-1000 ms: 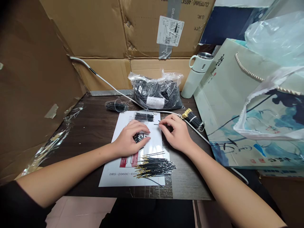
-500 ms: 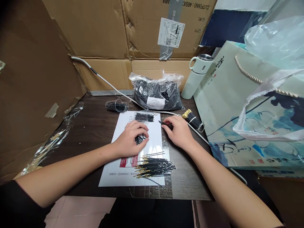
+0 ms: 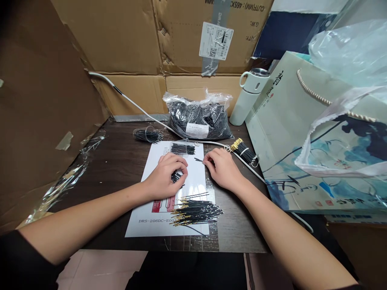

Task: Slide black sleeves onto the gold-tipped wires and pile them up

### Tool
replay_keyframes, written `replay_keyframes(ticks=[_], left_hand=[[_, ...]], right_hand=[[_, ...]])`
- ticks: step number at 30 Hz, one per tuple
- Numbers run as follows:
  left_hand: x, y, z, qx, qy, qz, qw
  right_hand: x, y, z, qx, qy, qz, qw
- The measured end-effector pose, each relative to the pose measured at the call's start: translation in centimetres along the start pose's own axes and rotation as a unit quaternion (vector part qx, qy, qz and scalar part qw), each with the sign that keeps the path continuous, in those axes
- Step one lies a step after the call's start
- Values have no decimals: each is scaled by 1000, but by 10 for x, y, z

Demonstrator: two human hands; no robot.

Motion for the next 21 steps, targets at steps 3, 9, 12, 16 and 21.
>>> replay_keyframes(ticks=[3,9,12,16,21], left_hand=[[1,1,-1,-10,-2,-3,1000],[1,-2,1,-11,-8,-8,1000],[1,-3,1,-10,-5,-5,1000],[1,-3,0,-11,3,-2,1000],[2,-5,-2,-23,15,-12,1000]], right_hand=[[1,-3,6,5,-16,-10,1000],[5,-3,8,1,-32,-22,999],[7,-4,9,-10,-38,-26,999],[9,-5,9,-24,-43,-28,998],[3,-18,-9,-14,-23,-42,999]])
Point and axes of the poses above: each hand's wrist, its own x-axis towards the middle knuckle, its own z-axis out of the palm, y = z × x, the point moved 7 cm from there along x, towards the middle knuckle, and after that the axes turned 6 degrees about -x, right-handed, at the moved point
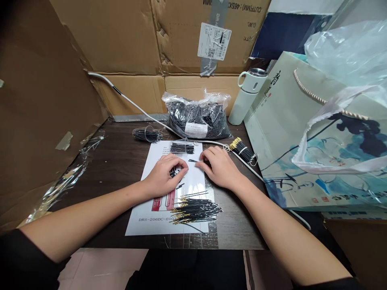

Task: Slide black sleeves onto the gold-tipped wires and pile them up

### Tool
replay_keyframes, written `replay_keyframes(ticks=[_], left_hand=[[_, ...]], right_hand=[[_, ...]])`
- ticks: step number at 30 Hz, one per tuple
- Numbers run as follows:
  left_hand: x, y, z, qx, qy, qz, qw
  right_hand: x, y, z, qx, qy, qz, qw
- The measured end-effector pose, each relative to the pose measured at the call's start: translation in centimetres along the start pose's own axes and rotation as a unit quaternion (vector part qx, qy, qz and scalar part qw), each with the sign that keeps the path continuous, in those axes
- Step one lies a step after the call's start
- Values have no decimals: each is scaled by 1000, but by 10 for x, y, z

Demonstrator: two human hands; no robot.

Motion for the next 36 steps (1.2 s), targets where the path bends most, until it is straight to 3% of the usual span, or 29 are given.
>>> replay_keyframes(ticks=[2,8,17,30,34,36], left_hand=[[1,0,-1,-7,8,-4,1000],[0,-4,-5,-31,42,-19,998],[0,-2,-6,-40,56,6,998],[1,1,-9,-67,72,30,995],[0,-1,-8,-75,74,14,994],[-1,-3,-9,-82,83,0,993]], right_hand=[[-4,-13,-11,32,-5,-20,999],[-19,-62,-10,184,-178,-118,959],[-28,-75,-2,189,-240,-140,942],[-28,-74,-1,159,-244,-126,948],[-23,-69,-4,185,-212,-105,954],[-19,-62,-7,194,-168,-78,963]])
Point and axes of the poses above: each hand's wrist, its own x-axis towards the middle knuckle, its own z-axis out of the palm, y = z × x, the point moved 7 cm from there along x, towards the middle knuckle, and after that the axes turned 6 degrees about -x, right-handed, at the moved point
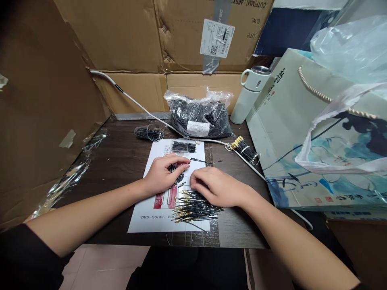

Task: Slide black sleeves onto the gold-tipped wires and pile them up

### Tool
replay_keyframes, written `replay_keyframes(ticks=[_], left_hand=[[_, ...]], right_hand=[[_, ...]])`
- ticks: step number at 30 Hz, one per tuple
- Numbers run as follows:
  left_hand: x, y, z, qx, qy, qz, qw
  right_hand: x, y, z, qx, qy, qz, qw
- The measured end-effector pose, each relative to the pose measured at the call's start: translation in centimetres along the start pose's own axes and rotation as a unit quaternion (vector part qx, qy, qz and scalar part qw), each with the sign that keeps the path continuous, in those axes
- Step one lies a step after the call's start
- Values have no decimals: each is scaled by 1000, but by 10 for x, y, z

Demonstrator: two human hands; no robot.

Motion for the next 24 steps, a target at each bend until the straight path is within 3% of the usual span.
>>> replay_keyframes(ticks=[4,7,24], left_hand=[[-1,-6,-2,-23,23,-34,999],[0,-9,-2,-34,27,-56,998],[1,-8,-4,-36,30,-58,997]], right_hand=[[-2,15,-19,-18,154,33,987],[-4,21,-26,-48,213,42,975],[-5,26,-26,-115,210,46,970]])
Point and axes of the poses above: each hand's wrist, its own x-axis towards the middle knuckle, its own z-axis out of the palm, y = z × x, the point moved 7 cm from there along x, towards the middle knuckle, and after that the axes turned 6 degrees about -x, right-handed, at the moved point
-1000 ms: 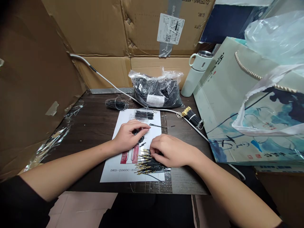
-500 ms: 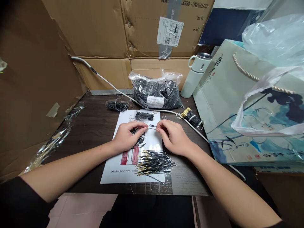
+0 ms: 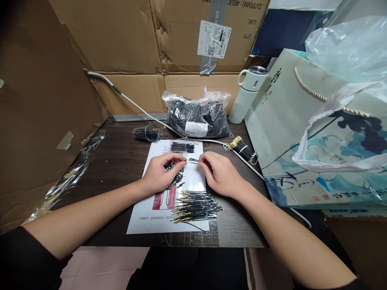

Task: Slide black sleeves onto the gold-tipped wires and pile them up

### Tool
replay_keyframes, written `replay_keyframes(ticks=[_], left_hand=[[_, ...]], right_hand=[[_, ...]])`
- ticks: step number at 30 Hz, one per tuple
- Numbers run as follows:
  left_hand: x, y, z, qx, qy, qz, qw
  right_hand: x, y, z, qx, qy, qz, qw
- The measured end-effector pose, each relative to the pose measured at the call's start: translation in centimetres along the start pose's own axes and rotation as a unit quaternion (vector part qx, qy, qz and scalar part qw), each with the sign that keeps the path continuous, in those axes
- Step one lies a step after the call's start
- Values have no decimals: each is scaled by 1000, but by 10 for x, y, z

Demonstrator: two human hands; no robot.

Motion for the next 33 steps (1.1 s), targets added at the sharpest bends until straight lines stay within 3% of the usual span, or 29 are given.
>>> replay_keyframes(ticks=[17,22,33], left_hand=[[0,1,1,10,-8,9,1000],[1,6,3,22,-27,25,999],[1,9,6,23,-66,27,997]], right_hand=[[1,-4,-1,-10,6,-26,1000],[2,-9,-2,-39,11,-60,997],[3,-9,-3,-53,22,-68,996]])
Point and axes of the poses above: each hand's wrist, its own x-axis towards the middle knuckle, its own z-axis out of the palm, y = z × x, the point moved 7 cm from there along x, towards the middle knuckle, and after that the axes turned 6 degrees about -x, right-handed, at the moved point
